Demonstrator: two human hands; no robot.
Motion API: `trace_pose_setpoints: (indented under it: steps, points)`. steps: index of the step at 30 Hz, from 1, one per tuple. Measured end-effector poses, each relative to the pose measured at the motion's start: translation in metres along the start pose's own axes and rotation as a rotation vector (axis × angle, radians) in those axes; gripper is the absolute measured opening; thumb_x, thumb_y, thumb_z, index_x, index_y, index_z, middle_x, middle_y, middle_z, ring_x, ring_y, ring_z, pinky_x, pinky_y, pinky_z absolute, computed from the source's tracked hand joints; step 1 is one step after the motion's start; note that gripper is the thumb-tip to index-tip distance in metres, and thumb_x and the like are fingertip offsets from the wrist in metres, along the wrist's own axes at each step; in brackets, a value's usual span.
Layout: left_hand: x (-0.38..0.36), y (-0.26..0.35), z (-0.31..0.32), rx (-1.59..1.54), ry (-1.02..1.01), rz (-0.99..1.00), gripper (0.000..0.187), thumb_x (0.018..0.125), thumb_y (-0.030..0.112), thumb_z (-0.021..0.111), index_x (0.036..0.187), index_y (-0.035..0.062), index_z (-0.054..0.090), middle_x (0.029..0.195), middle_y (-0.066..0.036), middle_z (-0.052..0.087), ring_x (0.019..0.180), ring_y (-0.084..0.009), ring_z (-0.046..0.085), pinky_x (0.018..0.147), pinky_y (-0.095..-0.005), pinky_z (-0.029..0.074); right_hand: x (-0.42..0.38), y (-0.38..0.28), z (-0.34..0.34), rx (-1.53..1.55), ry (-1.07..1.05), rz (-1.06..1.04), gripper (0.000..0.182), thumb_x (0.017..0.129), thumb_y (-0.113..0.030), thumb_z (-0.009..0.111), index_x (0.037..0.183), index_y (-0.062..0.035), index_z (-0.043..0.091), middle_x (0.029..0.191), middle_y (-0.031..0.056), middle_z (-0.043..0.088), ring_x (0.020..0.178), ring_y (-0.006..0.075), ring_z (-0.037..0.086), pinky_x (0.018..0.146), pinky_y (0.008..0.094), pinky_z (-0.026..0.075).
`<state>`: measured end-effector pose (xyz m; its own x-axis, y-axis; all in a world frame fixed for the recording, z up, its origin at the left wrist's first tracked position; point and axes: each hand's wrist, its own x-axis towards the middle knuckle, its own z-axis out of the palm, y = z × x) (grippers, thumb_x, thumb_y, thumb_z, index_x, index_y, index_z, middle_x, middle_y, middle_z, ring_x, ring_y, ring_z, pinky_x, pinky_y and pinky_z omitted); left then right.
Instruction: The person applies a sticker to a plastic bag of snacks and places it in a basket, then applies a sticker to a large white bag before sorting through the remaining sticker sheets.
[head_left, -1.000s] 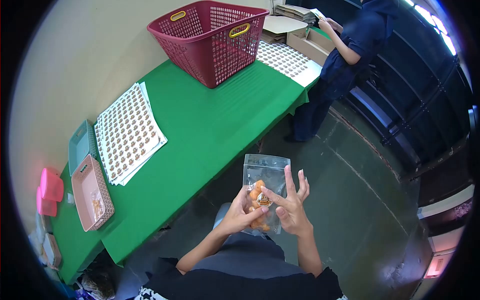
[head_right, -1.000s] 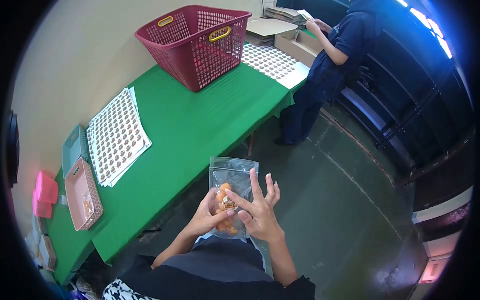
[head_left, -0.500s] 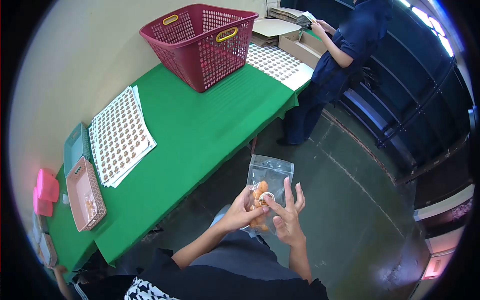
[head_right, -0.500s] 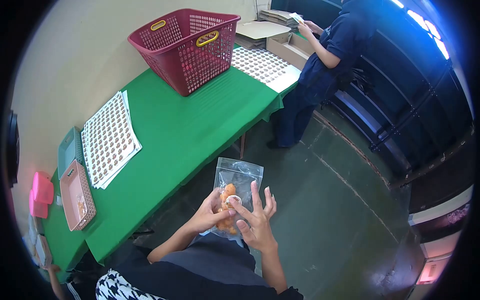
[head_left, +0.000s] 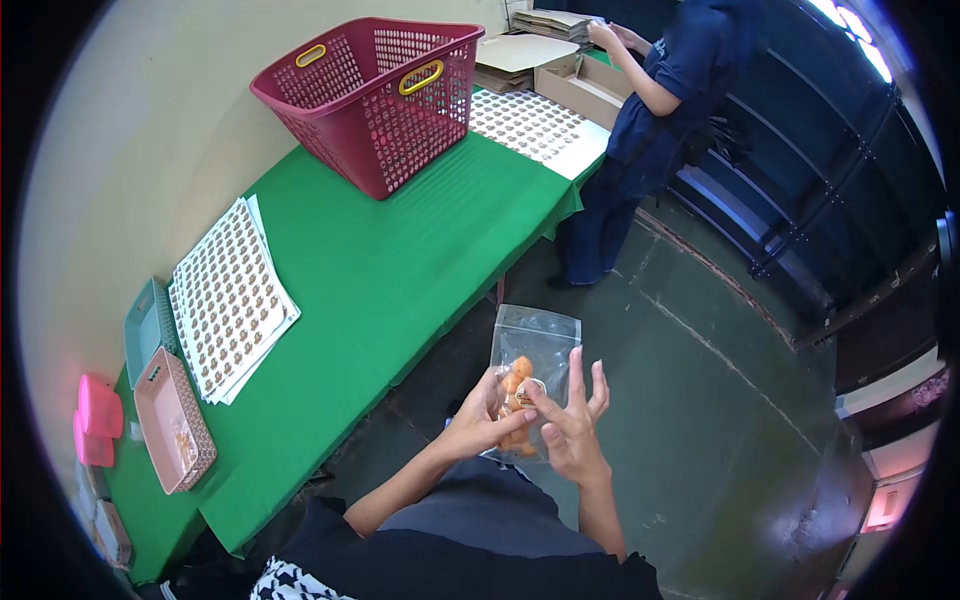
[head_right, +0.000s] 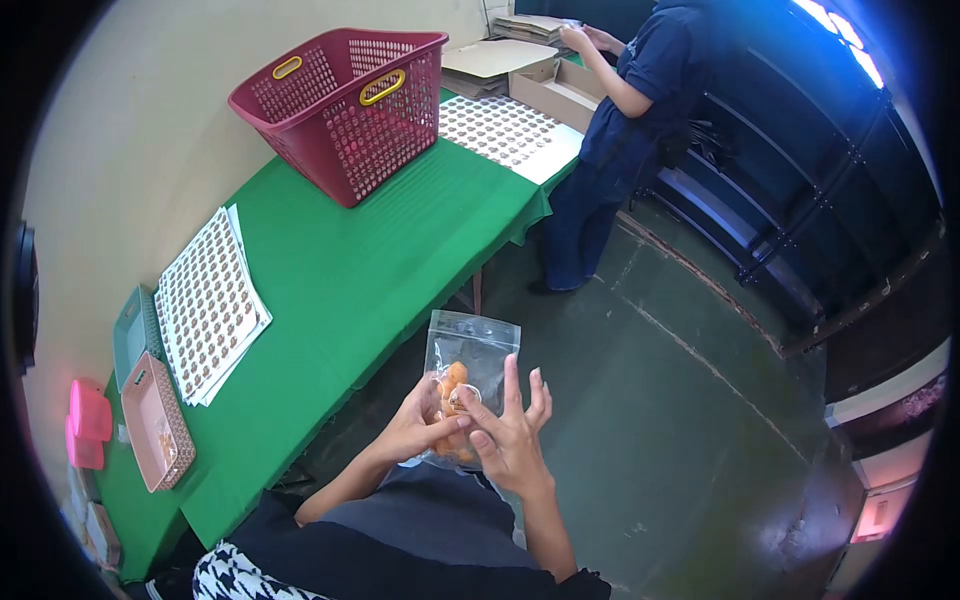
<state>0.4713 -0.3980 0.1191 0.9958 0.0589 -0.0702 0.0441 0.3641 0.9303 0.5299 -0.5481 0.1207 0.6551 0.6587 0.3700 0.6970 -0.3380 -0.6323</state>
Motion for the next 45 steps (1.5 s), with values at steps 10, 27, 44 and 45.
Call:
trace_pose_setpoints:
  steps: [10,27,44,45]
  points:
    - [0.036,0.018,-0.053,0.011,-0.027,0.138,0.056,0.080,0.008,0.059,0.122,0.0009,0.024,0.112,-0.011,0.044,0.105,-0.0171,0.045,0.086,-0.0312,0.040,0.070,0.016,0.028,-0.026,-0.139,-0.131,0.056,0.084,-0.058,0.027,0.122,-0.0233,0.049,0.141,0.0211,0.006,0.126,0.0449,0.001,0.097,0.0548,-0.001]
    - [0.100,0.092,-0.183,0.227,0.428,0.292,0.011,0.075,0.008,0.065,0.069,0.0003,0.060,0.068,-0.004,0.056,0.061,-0.0082,0.052,0.054,-0.0229,0.041,0.236,0.012,0.125,1.059,-0.381,0.178,0.033,0.080,-0.018,0.061,0.106,-0.0022,0.050,0.103,0.0082,0.053,0.098,0.0149,0.050,0.086,0.0297,0.039]
    - [0.123,0.106,-0.165,0.156,0.747,0.526,0.010,0.069,0.001,0.068,0.063,0.0024,0.060,0.068,-0.005,0.057,0.061,-0.0104,0.054,0.055,-0.0220,0.041,0.345,0.031,0.104,0.936,-0.616,-0.411,0.015,0.075,-0.006,0.062,0.089,-0.0036,0.066,0.081,0.0080,0.062,0.078,0.0191,0.056,0.070,0.0295,0.044]
    - [0.124,0.106,-0.163,0.158,0.784,0.534,0.010,0.069,0.001,0.068,0.063,0.0024,0.060,0.068,-0.005,0.057,0.061,-0.0104,0.054,0.055,-0.0220,0.041,0.350,0.036,0.104,0.951,-0.643,-0.448,0.013,0.073,-0.004,0.063,0.086,-0.0042,0.066,0.077,0.0067,0.062,0.074,0.0181,0.056,0.067,0.0286,0.044]
